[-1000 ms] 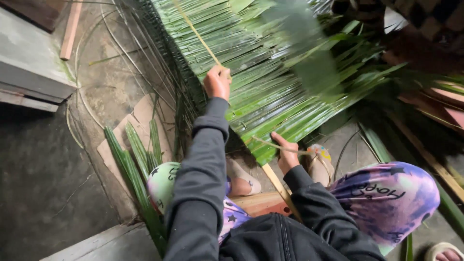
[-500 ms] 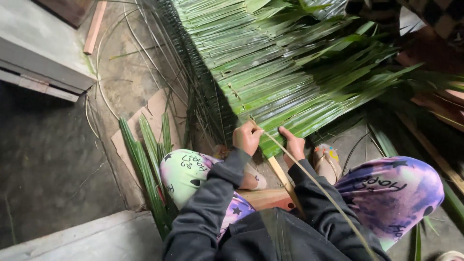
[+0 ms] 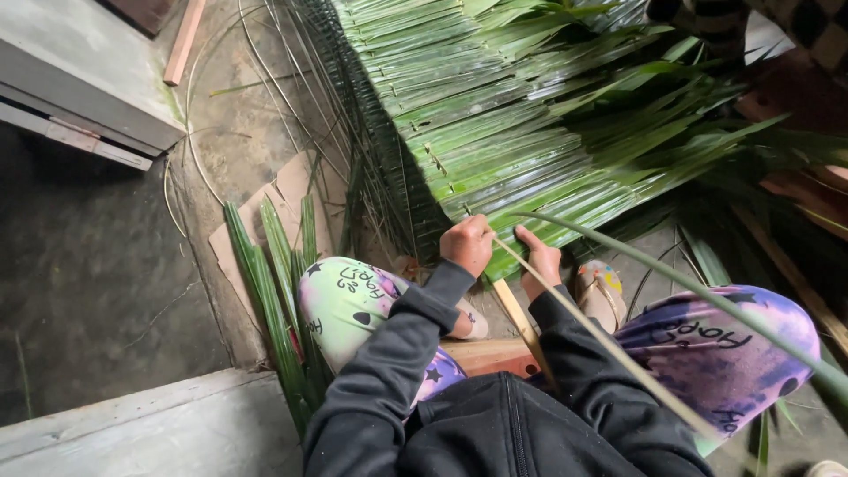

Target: Weaving palm leaves into a mat or roof section by folding them over a support and stitching them together.

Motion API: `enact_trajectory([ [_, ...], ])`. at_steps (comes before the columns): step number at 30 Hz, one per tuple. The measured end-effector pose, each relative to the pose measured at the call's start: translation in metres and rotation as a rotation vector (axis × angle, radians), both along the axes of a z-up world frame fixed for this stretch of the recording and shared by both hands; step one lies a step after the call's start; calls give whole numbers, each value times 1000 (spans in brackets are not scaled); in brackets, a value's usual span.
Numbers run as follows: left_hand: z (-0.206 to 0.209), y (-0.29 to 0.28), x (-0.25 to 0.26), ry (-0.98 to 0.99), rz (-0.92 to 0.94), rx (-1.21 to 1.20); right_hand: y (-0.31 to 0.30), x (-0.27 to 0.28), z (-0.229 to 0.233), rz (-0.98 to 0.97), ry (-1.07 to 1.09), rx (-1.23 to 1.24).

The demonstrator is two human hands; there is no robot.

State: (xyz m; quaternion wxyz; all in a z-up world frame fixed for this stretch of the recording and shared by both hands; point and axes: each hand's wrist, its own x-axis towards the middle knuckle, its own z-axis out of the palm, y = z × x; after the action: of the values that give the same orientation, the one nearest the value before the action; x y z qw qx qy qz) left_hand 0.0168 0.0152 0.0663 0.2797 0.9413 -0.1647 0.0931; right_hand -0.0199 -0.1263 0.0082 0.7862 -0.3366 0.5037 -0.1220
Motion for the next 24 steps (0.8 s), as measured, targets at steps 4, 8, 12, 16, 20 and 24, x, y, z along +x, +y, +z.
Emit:
enact_trajectory([
  [4, -16, 0, -2, -59, -28, 50, -2, 2, -9, 6, -1, -10],
  [8, -15, -2, -4, -77, -82, 24, -2, 2, -6, 40, 20, -36],
  [12, -2, -1, 0, -100, -111, 18, -2, 3, -15, 21, 6, -38],
  [16, 37, -12, -10, -311, -99, -4, -2, -1, -6, 5, -2, -13],
  [20, 0, -4, -8, -383, -138, 81, 2, 2, 2, -5, -16, 0],
  [24, -2, 25, -23, -274, -30, -152, -1, -6, -12, 34, 4, -12],
])
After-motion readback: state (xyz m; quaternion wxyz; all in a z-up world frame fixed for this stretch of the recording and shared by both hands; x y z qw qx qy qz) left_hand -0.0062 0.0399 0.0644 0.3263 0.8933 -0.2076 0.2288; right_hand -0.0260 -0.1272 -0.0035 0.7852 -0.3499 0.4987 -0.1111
